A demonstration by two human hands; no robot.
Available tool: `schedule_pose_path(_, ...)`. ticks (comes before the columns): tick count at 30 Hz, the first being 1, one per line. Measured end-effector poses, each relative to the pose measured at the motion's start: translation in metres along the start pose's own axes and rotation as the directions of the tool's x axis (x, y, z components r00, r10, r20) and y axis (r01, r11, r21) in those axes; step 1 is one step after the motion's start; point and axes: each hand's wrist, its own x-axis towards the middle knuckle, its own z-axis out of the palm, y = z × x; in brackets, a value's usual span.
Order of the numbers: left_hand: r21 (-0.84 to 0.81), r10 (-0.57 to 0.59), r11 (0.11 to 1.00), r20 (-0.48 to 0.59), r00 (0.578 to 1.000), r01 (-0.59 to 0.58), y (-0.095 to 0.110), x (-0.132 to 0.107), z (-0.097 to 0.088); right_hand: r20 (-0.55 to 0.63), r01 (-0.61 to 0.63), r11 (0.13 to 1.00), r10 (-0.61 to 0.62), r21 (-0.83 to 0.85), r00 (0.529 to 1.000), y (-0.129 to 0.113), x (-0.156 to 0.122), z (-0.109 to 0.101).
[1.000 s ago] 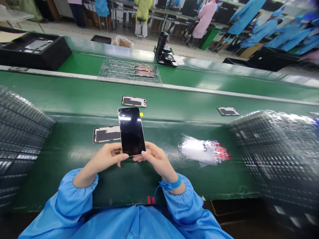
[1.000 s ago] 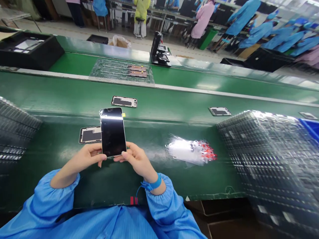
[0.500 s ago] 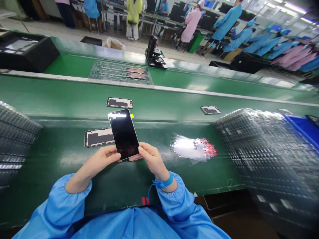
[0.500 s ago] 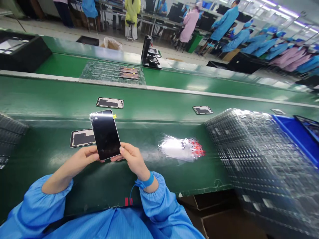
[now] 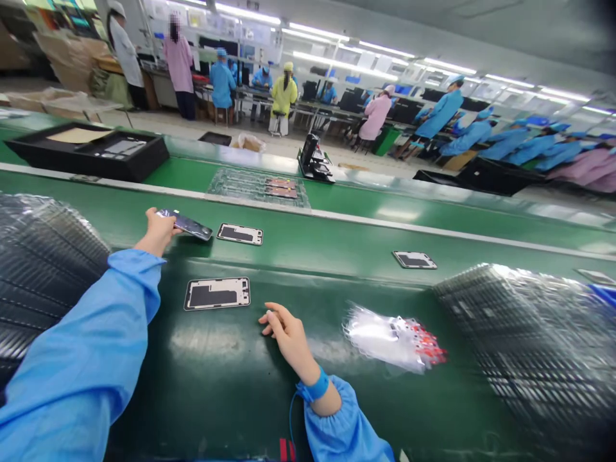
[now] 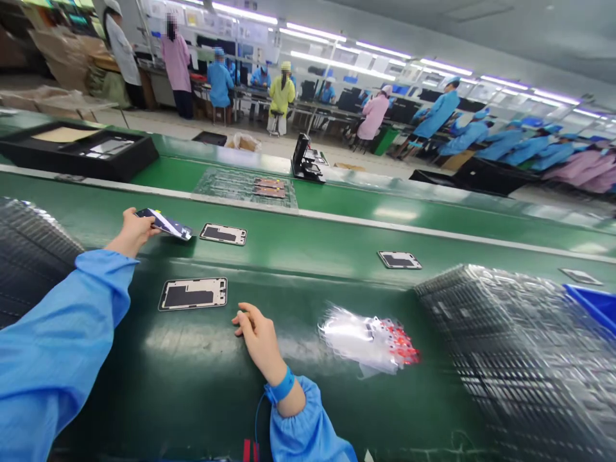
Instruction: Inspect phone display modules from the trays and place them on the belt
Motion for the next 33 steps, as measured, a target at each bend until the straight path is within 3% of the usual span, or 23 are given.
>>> schedule_pose_path(2,0.205,0.087,0.976,-0.092,0.992,-0.066,0.001,0.014,-0.006,-0.030,0.012,1.000,-0.013,-0.008,0.999,0.003,0.003,0.001)
schedule_pose_path(4,0.404,0.191,0.904,-0.077,0.979,-0.144,-0.003,0.022,-0.001,-0.056,0.019,1.000,-0.019,-0.010,0.998,0.006,0.006,0.003)
schedule_pose_path(7,0.591,0.265,0.743,0.173,0.949,-0.315,-0.015,0.030,0.026,-0.082,0.020,1.000,-0.020,-0.003,0.996,0.012,0.010,0.005)
schedule_pose_path(11,0.682,0.171,0.547,0.477,0.862,-0.486,-0.032,0.042,0.062,-0.100,0.024,1.000,-0.023,0.015,0.995,0.018,0.014,0.005)
schedule_pose_path(14,0.707,0.107,0.446,0.567,0.816,-0.550,-0.036,0.045,0.070,-0.094,0.029,0.999,-0.026,0.023,0.995,0.019,0.015,0.005)
schedule_pose_path(17,0.723,0.105,0.378,0.587,0.802,-0.579,-0.036,0.037,0.060,-0.087,0.030,0.999,-0.028,0.022,0.996,0.019,0.016,0.005)
schedule_pose_path(21,0.781,0.137,0.309,0.529,0.838,-0.543,-0.044,0.001,0.023,-0.081,0.028,0.999,-0.026,0.019,0.996,0.018,0.016,0.006)
schedule_pose_path(27,0.912,0.149,0.247,0.298,0.943,-0.328,-0.062,-0.088,-0.050,-0.049,-0.029,1.000,0.029,0.003,0.998,0.022,0.009,0.000)
schedule_pose_path(30,0.931,0.142,0.245,0.244,0.959,-0.272,-0.056,-0.141,-0.070,-0.036,-0.075,0.997,0.074,-0.023,0.997,0.029,0.005,-0.008)
schedule_pose_path(33,0.921,0.187,0.243,0.262,0.947,-0.303,-0.033,-0.202,-0.081,-0.027,-0.088,0.995,0.087,-0.039,0.996,0.037,0.002,-0.012)
